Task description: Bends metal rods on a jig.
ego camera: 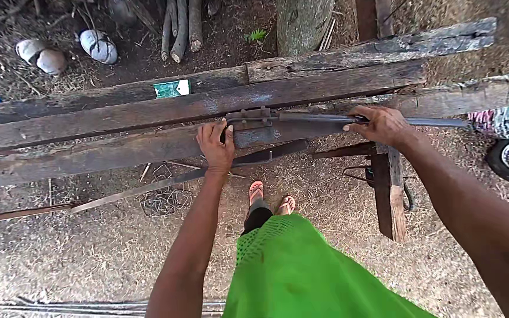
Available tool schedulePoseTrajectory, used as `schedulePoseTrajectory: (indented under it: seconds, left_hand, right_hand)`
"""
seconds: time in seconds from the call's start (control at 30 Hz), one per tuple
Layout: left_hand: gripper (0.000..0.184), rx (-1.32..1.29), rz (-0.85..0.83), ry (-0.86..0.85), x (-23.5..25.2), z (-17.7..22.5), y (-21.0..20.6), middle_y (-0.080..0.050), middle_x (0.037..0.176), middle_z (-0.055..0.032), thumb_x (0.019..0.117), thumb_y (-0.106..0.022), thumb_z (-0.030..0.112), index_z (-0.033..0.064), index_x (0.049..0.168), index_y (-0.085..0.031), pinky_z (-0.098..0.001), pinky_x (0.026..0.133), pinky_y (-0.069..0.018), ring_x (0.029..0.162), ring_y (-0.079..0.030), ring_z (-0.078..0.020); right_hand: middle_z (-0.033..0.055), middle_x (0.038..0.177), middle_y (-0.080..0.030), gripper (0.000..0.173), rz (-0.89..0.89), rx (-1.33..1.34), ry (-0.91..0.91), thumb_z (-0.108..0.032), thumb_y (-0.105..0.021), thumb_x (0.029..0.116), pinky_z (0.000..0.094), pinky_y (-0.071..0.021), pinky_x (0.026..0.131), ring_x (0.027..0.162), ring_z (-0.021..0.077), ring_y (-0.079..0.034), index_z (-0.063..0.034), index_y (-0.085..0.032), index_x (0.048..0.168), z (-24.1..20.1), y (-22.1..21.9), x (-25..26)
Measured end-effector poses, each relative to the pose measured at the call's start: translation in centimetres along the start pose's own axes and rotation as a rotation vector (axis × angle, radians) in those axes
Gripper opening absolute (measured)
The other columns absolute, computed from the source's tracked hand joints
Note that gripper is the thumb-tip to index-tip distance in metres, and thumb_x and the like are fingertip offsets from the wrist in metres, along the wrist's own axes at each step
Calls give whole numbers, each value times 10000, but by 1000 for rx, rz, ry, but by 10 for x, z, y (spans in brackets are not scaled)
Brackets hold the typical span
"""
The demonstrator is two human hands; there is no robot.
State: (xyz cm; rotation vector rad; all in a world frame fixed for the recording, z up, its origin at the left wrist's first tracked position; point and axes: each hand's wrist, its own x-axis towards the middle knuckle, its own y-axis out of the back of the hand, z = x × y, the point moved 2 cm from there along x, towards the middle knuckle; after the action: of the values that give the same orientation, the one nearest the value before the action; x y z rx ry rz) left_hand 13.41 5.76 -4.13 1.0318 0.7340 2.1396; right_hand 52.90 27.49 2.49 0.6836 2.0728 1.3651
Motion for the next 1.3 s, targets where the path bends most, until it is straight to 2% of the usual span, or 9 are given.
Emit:
schedulePoseTrajectory:
  seconds: [0.17,0.27,0.4,0.53,0.63,0.77,0.9,0.97,1.3]
  left_hand:
    - [295,-25,-12,-6,0,-4,0,-688,1062,-143,1023,-623,297,85,1178,-758,-474,964,-442,1098,-600,-322]
    - [285,-16,4,-2,0,-4,-1,-685,1045,-152,1031,-614,287,87,1167,-765,-474,953,-444,1080,-603,-325]
    - [286,-13,2,-4,1,-3,0,-687,1048,-149,1032,-613,288,91,1171,-766,-468,965,-447,1086,-603,-326]
    - [288,-24,-12,-5,1,-4,0,-684,1048,-151,1033,-610,287,89,1172,-765,-474,954,-445,1082,-603,-327]
    - [288,-26,-9,-20,1,-4,-1,-684,1048,-152,1038,-599,282,81,1165,-762,-482,940,-443,1071,-607,-322]
    - [279,-37,-14,-12,3,-4,1,-689,1060,-147,1037,-600,279,89,1159,-764,-482,980,-441,1097,-604,-323]
    - [290,-8,-24,-4,5,-3,1,-683,1059,-133,1036,-601,306,113,1181,-762,-480,971,-444,1094,-604,-313]
    - [304,8,-42,-17,8,-5,2,-677,1061,-132,1036,-595,309,120,1215,-754,-476,953,-449,1087,-601,-315]
    - [330,23,-100,-54,13,-8,1,-672,1090,-153,1033,-582,300,55,1199,-730,-467,959,-459,1100,-599,-328]
  right_hand:
    - [159,1062,-730,436,-9,-46,87,-511,-539,1031,656,-526,721,911,409,-717,-155,-678,1242,-25,-6,17]
    - [170,1015,-729,481,8,-88,124,-533,-474,1046,644,-529,674,850,416,-720,-134,-670,1229,-25,-9,15]
    - [171,1046,-725,511,43,-128,153,-541,-432,1057,638,-528,645,831,419,-720,-120,-671,1221,-23,-8,13]
    - [189,1099,-698,517,62,-103,181,-503,-416,1071,641,-539,724,934,424,-709,-80,-666,1232,-14,-7,9]
    - [181,1086,-712,535,63,-105,160,-528,-395,1071,638,-536,693,899,418,-719,-90,-667,1215,-17,-8,8]
    - [201,1030,-712,563,73,-146,182,-528,-348,1080,642,-528,643,835,441,-715,-68,-647,1204,-21,-10,8]
    - [201,873,-686,581,42,-198,133,-538,-292,1080,628,-504,589,748,460,-692,-68,-627,1144,-32,-11,1]
    - [204,842,-671,560,31,-197,75,-517,-287,1082,626,-496,562,726,464,-685,-62,-611,1110,-41,-17,-10]
    - [193,843,-673,578,79,-218,-3,-546,-271,1076,604,-486,549,715,453,-684,-82,-615,1087,-46,-27,-18]
